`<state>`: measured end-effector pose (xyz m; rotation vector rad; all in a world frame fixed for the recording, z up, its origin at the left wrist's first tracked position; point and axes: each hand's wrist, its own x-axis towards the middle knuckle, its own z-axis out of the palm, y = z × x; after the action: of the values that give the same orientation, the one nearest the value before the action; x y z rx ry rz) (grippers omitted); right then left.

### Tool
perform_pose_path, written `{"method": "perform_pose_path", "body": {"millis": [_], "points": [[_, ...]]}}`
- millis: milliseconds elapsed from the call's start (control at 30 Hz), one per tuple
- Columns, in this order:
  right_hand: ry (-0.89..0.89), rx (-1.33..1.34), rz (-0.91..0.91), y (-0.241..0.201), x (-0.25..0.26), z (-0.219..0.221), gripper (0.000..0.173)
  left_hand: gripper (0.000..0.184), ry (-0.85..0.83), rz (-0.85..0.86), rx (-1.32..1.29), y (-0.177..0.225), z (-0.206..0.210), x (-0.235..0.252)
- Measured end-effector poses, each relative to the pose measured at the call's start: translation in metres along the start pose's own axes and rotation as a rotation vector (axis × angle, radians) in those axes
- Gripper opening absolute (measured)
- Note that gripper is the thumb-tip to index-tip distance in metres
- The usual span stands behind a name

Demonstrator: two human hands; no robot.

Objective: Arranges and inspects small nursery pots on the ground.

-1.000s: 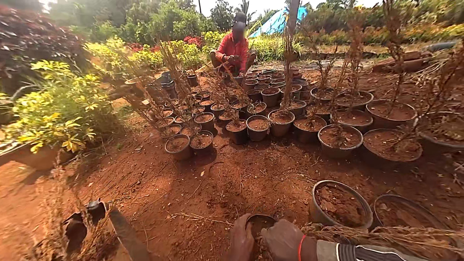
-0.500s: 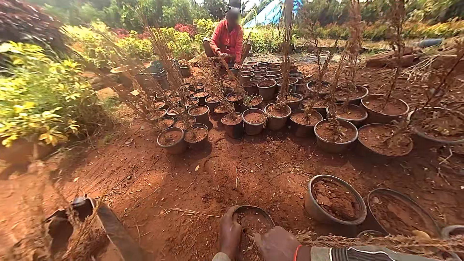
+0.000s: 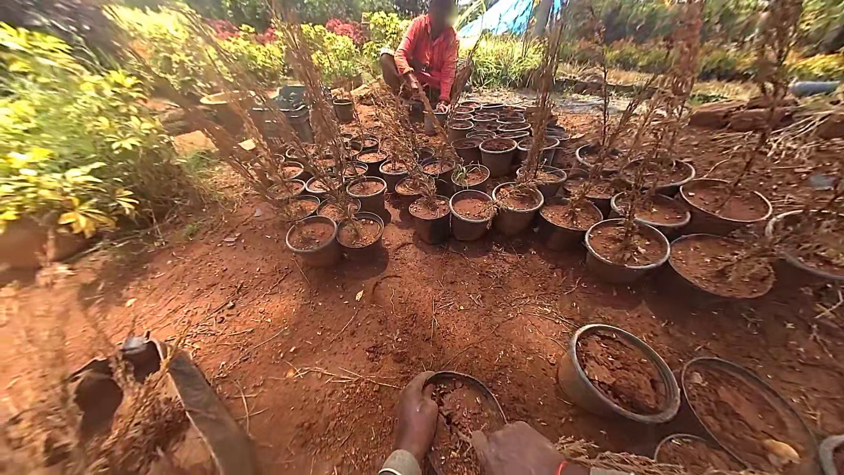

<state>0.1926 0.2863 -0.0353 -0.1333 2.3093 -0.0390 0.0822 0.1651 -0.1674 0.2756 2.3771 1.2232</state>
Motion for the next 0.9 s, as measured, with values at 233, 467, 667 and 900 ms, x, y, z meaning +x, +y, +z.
{"method": "perform_pose_path", "body": {"millis": [233,467,667,900], "points": [[-0.036,0.024,0.054,0.002,-0.006,-0.003,0.034,0.034,0.005,0.025,-0.06,-0.002,0.005,0.0],[-0.052,0.037,0.088,0.009,-0.007,-0.001,0.03,0.032,-0.011,0.018,-0.101,-0.004,0.01,0.002],[-0.056,0.068,0.094,0.01,-0.008,0.0,0.031,0.031,-0.021,0.006,-0.081,-0.002,0.009,0.002],[-0.078,0.019,0.105,0.006,-0.012,0.002,0.03,0.03,-0.021,0.002,-0.069,-0.001,0.01,0.002]]}}
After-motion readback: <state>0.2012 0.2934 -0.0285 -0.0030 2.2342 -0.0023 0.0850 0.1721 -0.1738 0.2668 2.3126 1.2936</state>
